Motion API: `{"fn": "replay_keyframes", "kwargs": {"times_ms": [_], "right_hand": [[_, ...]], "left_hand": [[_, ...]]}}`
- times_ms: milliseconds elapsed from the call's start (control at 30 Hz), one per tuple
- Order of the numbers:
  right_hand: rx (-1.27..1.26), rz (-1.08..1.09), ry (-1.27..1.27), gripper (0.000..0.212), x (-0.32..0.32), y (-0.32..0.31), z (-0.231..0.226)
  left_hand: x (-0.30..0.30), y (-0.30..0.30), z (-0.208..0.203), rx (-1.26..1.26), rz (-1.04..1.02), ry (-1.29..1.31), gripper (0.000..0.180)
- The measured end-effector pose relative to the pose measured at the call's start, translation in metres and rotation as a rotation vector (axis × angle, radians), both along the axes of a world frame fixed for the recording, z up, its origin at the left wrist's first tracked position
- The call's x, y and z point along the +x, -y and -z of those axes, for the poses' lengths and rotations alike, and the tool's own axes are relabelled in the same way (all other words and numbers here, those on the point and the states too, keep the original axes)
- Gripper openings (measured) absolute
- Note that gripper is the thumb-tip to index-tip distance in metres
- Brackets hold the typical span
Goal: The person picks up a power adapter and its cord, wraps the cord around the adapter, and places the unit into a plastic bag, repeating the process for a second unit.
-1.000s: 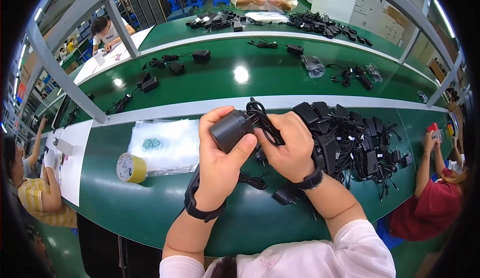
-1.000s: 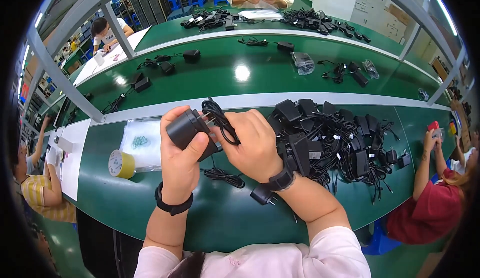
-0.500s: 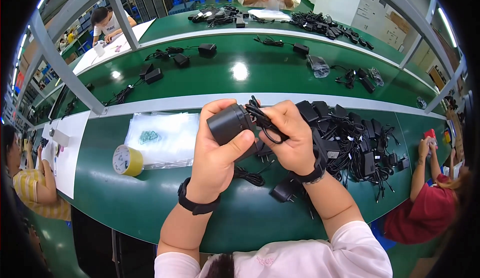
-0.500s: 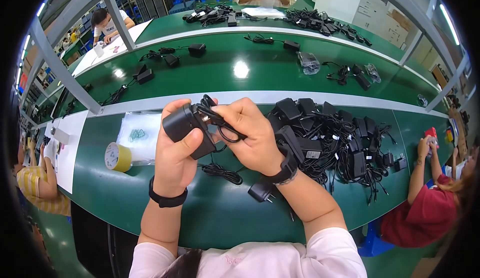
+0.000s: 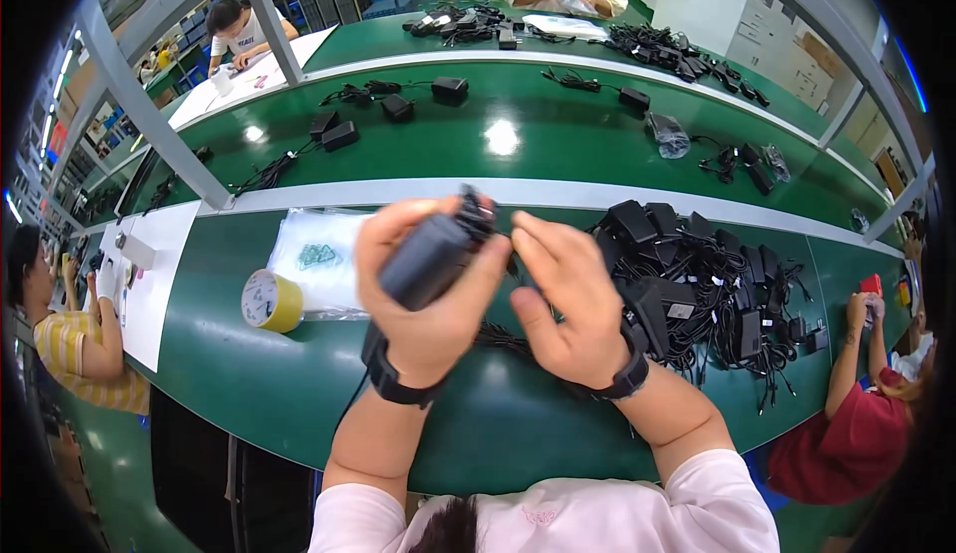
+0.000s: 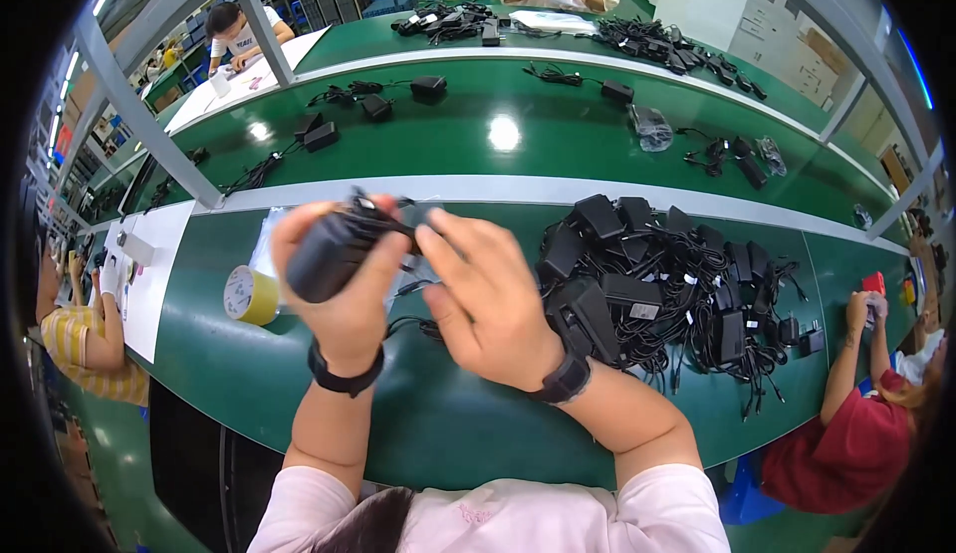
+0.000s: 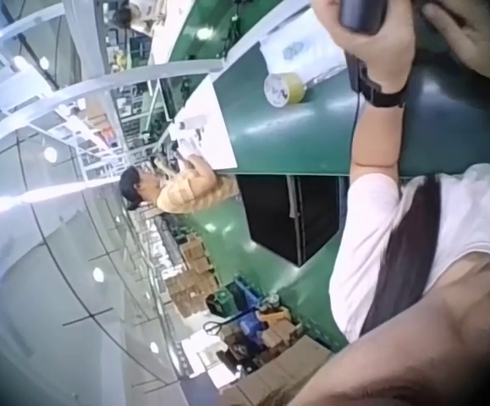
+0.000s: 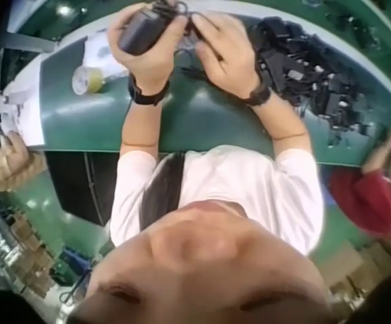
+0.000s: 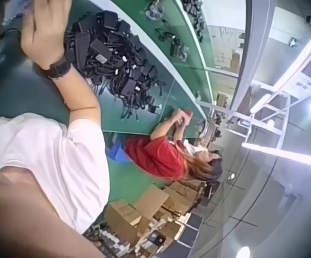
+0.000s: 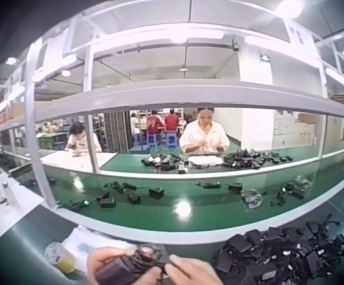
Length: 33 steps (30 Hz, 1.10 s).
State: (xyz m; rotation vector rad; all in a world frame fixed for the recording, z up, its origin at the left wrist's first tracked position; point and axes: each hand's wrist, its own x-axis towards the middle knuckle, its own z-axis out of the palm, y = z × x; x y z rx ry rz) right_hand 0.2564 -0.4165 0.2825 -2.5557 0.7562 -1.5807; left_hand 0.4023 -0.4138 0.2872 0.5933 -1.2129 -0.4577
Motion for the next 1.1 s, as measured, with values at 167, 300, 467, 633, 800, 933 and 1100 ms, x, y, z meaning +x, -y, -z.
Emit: {"fn": "replay_keyframes", "kwargs": {"times_ms": [167, 300, 467, 633, 800, 933, 1100], "right_hand": [[1.763, -0.856, 0.599, 0.049, -0.009, 0.019, 0.011], [1.582, -0.681, 1.018, 0.035, -0.006, 0.022, 0.0], [1.174, -0.448, 0.505, 0.027, -0.025, 0.02, 0.001], [1.038, -0.59, 0.537, 0.054, -0.015, 0.008, 0.014], [0.66, -0.25, 0.244, 0.082, -0.012, 0.003, 0.023], [0.418, -0.04, 0.121, 0.071, -0.024, 0.001, 0.025], [0.659, -0.041, 0.613, 0.061, -0.043, 0.016, 0.001]], "left_hand": [[0.014, 0.006, 0.005, -0.271, -0.011, 0.243, 0.05], [-0.011, -0.006, 0.013, -0.004, 0.311, 0.14, 0.049], [-0.03, -0.003, 0.006, 0.432, 0.397, -0.366, 0.047], [-0.032, -0.004, 0.016, 0.512, 0.269, -0.247, 0.048], [-0.034, -0.001, 0.024, 0.466, 0.593, -0.495, 0.059], [-0.021, -0.001, 0.022, 0.441, 0.642, -0.123, 0.086], [0.041, 0.03, 0.044, 0.498, -0.246, 0.757, 0.066]]}}
